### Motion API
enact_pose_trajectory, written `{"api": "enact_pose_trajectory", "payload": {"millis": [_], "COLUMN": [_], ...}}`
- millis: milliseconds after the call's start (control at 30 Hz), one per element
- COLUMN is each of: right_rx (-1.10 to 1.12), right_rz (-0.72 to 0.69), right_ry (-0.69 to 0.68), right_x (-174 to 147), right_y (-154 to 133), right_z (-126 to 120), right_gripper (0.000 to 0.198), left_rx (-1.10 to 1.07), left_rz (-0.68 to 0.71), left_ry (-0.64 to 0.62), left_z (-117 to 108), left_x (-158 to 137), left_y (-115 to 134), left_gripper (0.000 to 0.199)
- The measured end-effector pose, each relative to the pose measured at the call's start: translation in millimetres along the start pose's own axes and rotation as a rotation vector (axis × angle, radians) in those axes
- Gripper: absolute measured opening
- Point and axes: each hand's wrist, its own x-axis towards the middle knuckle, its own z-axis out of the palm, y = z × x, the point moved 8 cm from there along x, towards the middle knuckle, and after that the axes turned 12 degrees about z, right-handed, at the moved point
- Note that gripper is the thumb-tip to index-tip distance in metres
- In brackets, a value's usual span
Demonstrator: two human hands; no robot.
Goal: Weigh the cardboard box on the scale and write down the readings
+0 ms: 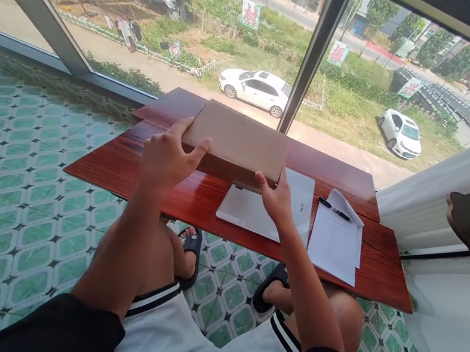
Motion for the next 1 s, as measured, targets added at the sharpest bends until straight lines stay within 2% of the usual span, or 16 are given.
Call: {"api": "enact_pose_trajectory", "payload": {"millis": [467, 733, 1000], "right_rx": [0.063, 0.075, 0.052], "right_rz": [0.003, -0.041, -0.022], "right_ry": [0.088, 0.128, 0.156], "right_x": [-14.9, -19.1, -24.3], "right_y": [36.7, 46.4, 57.3], "right_z": [-66.4, -99.3, -115.8], "right_gripper": [0.077, 0.070, 0.066], "left_rx": [-0.347, -0.627, -0.796], "left_rz": [0.148, 0.189, 0.148], "left_ry": [0.054, 0.010, -0.073], "left_z": [27.0, 55.4, 80.0], "left_x": [-10.9, -13.8, -19.3], "left_y": [47.2, 56.6, 60.7], "left_gripper": [0.046, 0.043, 0.044]}}
